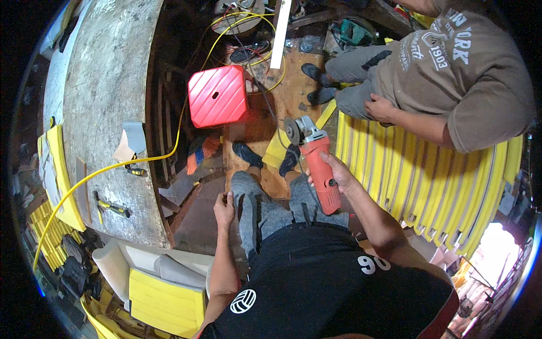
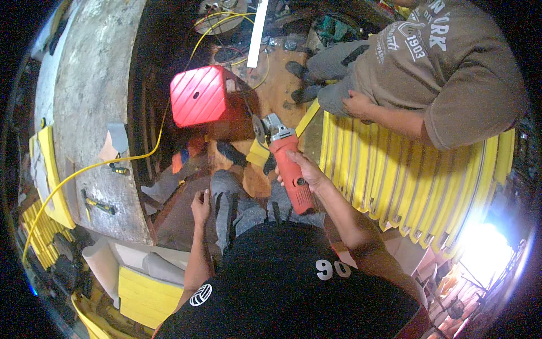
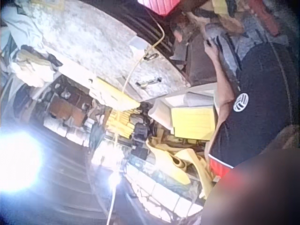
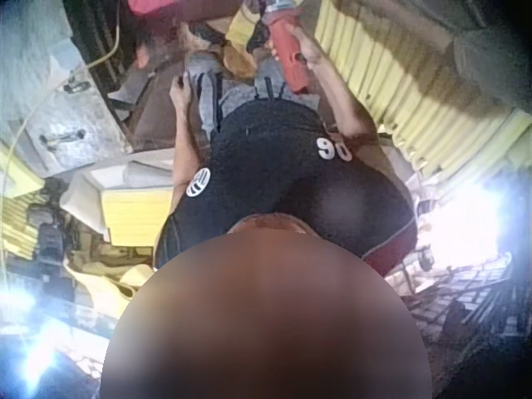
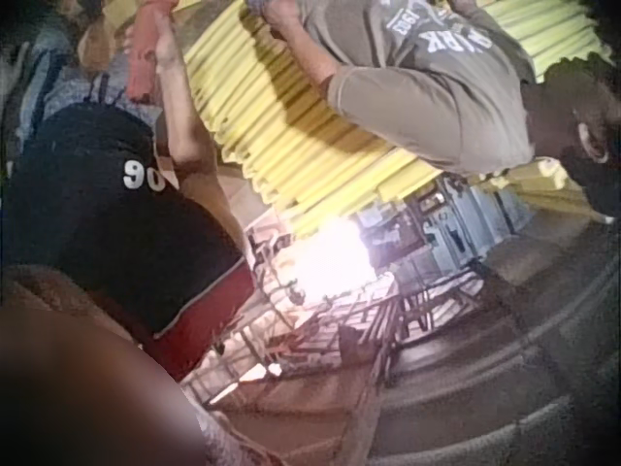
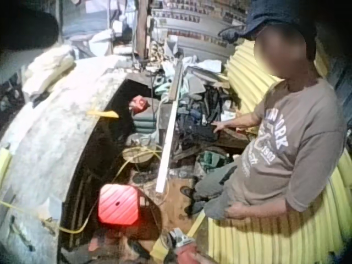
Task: The person sharpens a small metal tool by hand on a sanding block, then uses an angle grinder to grind the tool's tip, producing sparks. The person repeats the hand sanding and inspection of the tool throughout the clip.
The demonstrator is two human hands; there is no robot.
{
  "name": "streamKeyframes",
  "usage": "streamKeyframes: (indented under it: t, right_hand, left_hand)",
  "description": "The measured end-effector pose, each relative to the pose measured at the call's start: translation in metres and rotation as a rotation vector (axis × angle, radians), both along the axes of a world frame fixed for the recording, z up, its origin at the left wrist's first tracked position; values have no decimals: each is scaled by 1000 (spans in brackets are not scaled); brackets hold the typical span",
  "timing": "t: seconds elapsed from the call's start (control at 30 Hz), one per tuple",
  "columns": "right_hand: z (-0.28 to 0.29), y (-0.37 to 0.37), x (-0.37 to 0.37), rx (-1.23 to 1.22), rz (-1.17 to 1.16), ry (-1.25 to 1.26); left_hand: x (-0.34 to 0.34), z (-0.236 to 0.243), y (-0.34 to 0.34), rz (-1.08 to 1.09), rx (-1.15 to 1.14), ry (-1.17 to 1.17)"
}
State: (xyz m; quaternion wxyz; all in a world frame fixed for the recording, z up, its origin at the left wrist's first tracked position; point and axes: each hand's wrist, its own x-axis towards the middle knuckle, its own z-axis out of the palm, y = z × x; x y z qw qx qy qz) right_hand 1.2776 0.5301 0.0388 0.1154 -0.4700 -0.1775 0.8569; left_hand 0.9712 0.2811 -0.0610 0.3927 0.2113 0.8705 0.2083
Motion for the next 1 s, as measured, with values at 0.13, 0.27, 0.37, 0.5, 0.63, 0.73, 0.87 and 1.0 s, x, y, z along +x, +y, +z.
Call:
streamKeyframes:
  t: [0.13, 0.27, 0.37, 0.5, 0.63, 0.73, 0.87, 1.0]
  right_hand:
    - [0, 21, -37, 4, -66, 19]
    - [-10, 34, -68, -22, -144, 39]
    - [-9, 42, -93, 27, -141, -2]
    - [4, 66, -140, 96, -144, 17]
    - [14, 83, -174, 99, -104, 65]
    - [19, 100, -187, 111, -43, 114]
    - [19, 124, -192, 124, 54, 110]
    - [22, 149, -196, 121, 101, 101]
  left_hand:
    - [-14, -19, 20, -77, 0, -21]
    - [-45, -11, 61, -172, 70, -54]
    - [-59, 16, 84, -240, 107, -101]
    - [-59, 49, 122, -315, 229, -311]
    - [-58, 65, 149, -356, 280, -349]
    - [-67, 47, 149, -358, 251, -243]
    - [-88, 36, 139, -318, 90, -74]
    - [-96, 37, 124, -278, 65, 31]
